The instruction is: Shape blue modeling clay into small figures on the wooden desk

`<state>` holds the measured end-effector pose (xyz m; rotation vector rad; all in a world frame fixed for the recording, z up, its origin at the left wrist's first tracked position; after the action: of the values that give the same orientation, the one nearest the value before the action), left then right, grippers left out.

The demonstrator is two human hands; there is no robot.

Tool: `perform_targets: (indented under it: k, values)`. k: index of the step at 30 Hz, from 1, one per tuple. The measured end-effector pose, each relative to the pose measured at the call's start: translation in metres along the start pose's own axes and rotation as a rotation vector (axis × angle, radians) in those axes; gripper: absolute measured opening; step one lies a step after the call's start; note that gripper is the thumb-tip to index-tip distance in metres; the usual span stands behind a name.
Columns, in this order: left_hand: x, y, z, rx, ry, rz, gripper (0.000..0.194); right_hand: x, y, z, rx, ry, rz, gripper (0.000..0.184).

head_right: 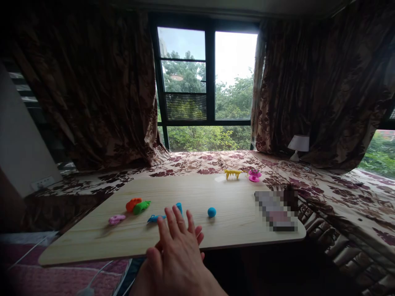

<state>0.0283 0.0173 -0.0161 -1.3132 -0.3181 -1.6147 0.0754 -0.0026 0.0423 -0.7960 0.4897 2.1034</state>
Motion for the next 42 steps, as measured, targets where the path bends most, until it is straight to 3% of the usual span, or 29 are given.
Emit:
perform_targets:
  k: [2,5,7,9,11,13,15,17,19,21,24,28,32,36,39,42]
  values:
    - [0.007,-0.018,-0.004,0.039,-0.113,-0.034,0.057,0.009,-0.002,-0.014,-0.079,0.081,0.001,0.053]
    - [0.007,-0.038,-0.001,0.068,-0.103,-0.013,0.063,0.025,0.021,-0.036,-0.236,0.025,-0.032,0.049]
    - [-0.004,-0.031,0.003,0.027,-0.087,0.007,0.065,0.028,0.037,-0.037,-0.227,-0.087,-0.043,0.04]
    - [-0.017,-0.012,0.007,0.001,-0.117,0.012,0.065,0.026,0.044,-0.025,-0.195,-0.042,0.007,0.043]
    - [-0.023,0.01,0.007,-0.051,-0.118,0.016,0.069,0.019,0.033,-0.008,-0.103,0.028,0.032,0.047]
    - [-0.019,0.017,0.003,-0.006,-0.104,-0.009,0.067,0.008,0.011,0.001,-0.008,0.044,0.014,0.047]
    - [-0.011,0.008,-0.002,0.051,-0.136,-0.073,0.056,0.004,-0.009,-0.003,0.03,0.073,-0.006,0.046]
    - [-0.003,-0.011,-0.006,0.047,-0.173,-0.118,0.059,0.009,-0.015,-0.018,-0.046,0.126,-0.015,0.047]
    - [0.001,-0.03,-0.006,0.056,-0.171,-0.125,0.062,0.019,-0.005,-0.036,-0.191,0.138,-0.024,0.05]
    - [-0.003,-0.039,-0.003,0.087,-0.173,-0.115,0.063,0.025,0.013,-0.045,-0.25,0.059,-0.033,0.05]
    - [-0.018,-0.018,0.004,0.008,-0.175,-0.055,0.069,0.027,0.03,-0.031,-0.204,0.038,0.015,0.048]
    - [-0.029,0.023,0.002,-0.106,-0.158,-0.036,0.068,0.014,0.004,-0.001,0.009,0.11,0.031,0.047]
    - [-0.018,0.002,-0.005,0.059,-0.301,-0.094,0.055,0.012,-0.019,-0.017,-0.01,0.192,0.022,0.051]
    - [-0.011,-0.024,0.0,0.105,-0.297,-0.101,0.063,0.024,0.012,-0.042,-0.205,0.136,0.02,0.051]
    - [-0.026,-0.006,0.006,0.031,-0.31,-0.051,0.065,0.03,0.027,-0.028,-0.17,0.132,0.049,0.051]
    - [-0.039,0.019,0.005,-0.017,-0.301,-0.029,0.067,0.026,0.008,-0.003,-0.019,0.165,0.046,0.05]
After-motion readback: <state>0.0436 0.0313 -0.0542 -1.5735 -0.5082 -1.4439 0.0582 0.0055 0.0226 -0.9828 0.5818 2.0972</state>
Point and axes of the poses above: each hand's wrist, its own z-axis towards the middle knuckle, its own x-axis out of the palm, y = z × x, the point moved 4 cm from there along z, towards the middle knuckle, and after that the axes turned 9 degrees about -z, right-handed, at the moved point
